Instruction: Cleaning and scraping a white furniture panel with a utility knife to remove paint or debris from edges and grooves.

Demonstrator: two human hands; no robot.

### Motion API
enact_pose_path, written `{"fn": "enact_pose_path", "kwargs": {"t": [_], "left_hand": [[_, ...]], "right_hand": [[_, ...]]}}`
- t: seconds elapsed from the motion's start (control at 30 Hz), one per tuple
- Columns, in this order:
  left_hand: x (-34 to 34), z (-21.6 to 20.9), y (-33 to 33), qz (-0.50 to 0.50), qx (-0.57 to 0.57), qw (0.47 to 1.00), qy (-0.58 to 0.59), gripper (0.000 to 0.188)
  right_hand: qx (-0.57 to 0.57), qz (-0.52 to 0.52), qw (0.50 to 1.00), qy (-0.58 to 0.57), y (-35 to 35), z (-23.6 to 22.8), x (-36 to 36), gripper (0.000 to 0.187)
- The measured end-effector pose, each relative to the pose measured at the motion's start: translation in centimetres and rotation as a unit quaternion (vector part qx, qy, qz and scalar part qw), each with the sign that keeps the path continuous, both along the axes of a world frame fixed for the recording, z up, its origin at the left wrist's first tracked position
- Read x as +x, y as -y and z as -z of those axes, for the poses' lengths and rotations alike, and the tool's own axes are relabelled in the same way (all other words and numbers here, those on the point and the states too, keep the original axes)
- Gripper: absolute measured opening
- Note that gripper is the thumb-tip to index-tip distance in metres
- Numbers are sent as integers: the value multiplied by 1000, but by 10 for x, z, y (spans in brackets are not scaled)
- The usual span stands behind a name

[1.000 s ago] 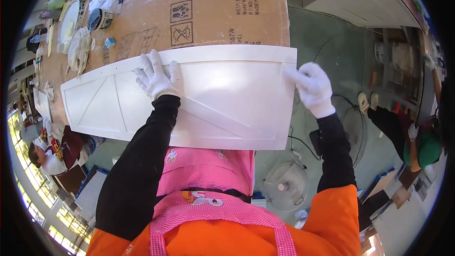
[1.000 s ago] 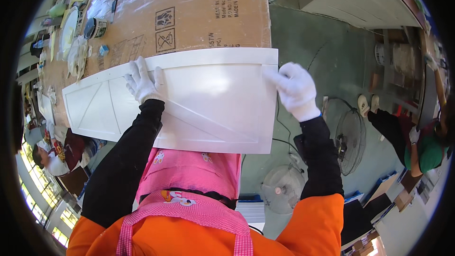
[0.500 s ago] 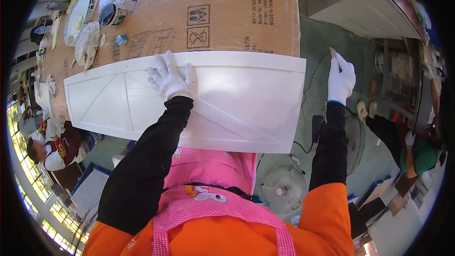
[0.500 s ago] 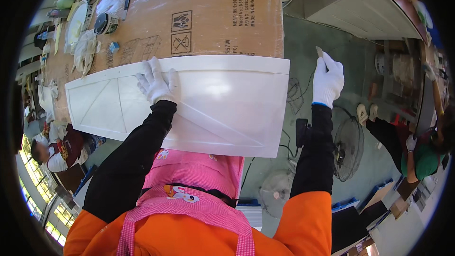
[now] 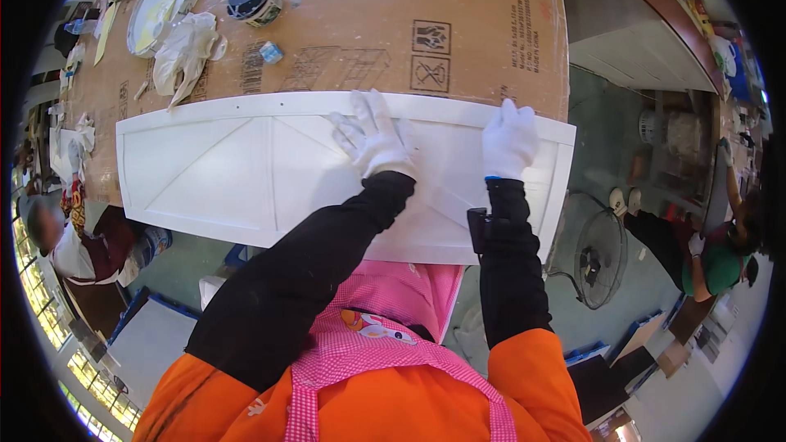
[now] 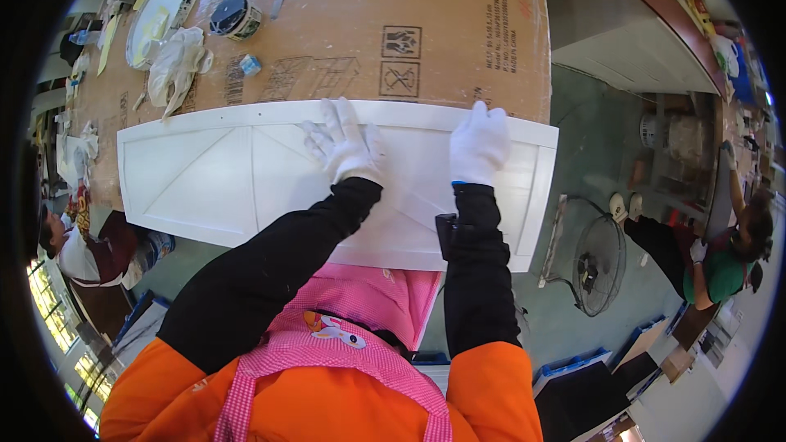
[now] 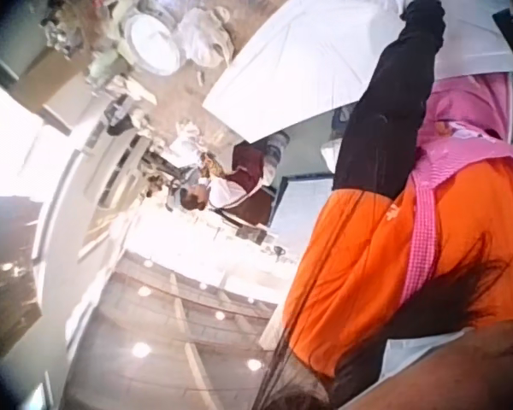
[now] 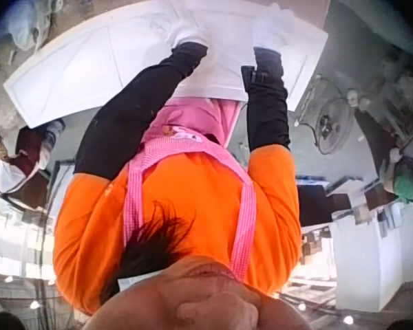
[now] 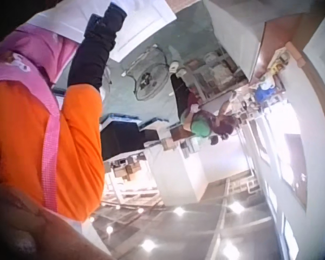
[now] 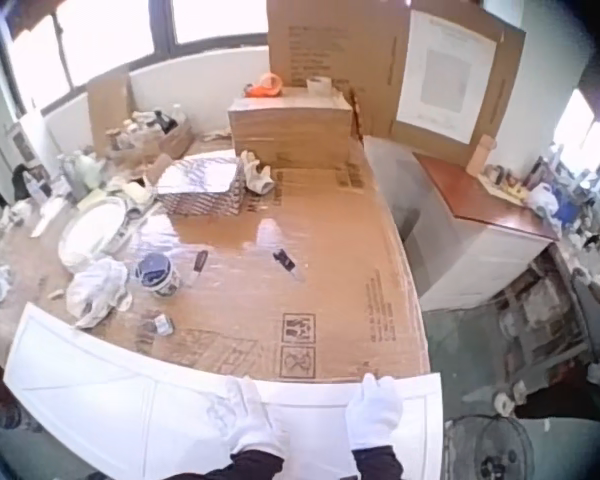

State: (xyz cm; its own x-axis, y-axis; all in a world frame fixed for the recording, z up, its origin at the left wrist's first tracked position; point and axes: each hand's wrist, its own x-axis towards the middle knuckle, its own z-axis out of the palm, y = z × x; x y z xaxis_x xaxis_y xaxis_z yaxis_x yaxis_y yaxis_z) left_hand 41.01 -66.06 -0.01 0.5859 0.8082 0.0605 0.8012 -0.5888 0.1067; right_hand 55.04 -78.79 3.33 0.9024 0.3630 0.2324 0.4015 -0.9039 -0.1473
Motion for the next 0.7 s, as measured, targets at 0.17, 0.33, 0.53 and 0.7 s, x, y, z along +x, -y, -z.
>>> {"fn": "enact_pose_path", "kwargs": {"t": [0.17,0.33,0.53,0.7], "left_hand": [[-45,-33,-21,78,-205,968,119,86],[-136,-88,-148,243,-382,842,293,87],[-242,-65,-353,253,-231,903,258,75],[-290,-53,-435,288,-130,942,113,75]], "right_hand": [[12,-15,999,-36,-94,0,-55,8],[85,-87,992,-37,-194,7,-108,6],[333,-142,930,-68,-165,10,-96,15],[119,267,954,68,35,16,-24,32]]}}
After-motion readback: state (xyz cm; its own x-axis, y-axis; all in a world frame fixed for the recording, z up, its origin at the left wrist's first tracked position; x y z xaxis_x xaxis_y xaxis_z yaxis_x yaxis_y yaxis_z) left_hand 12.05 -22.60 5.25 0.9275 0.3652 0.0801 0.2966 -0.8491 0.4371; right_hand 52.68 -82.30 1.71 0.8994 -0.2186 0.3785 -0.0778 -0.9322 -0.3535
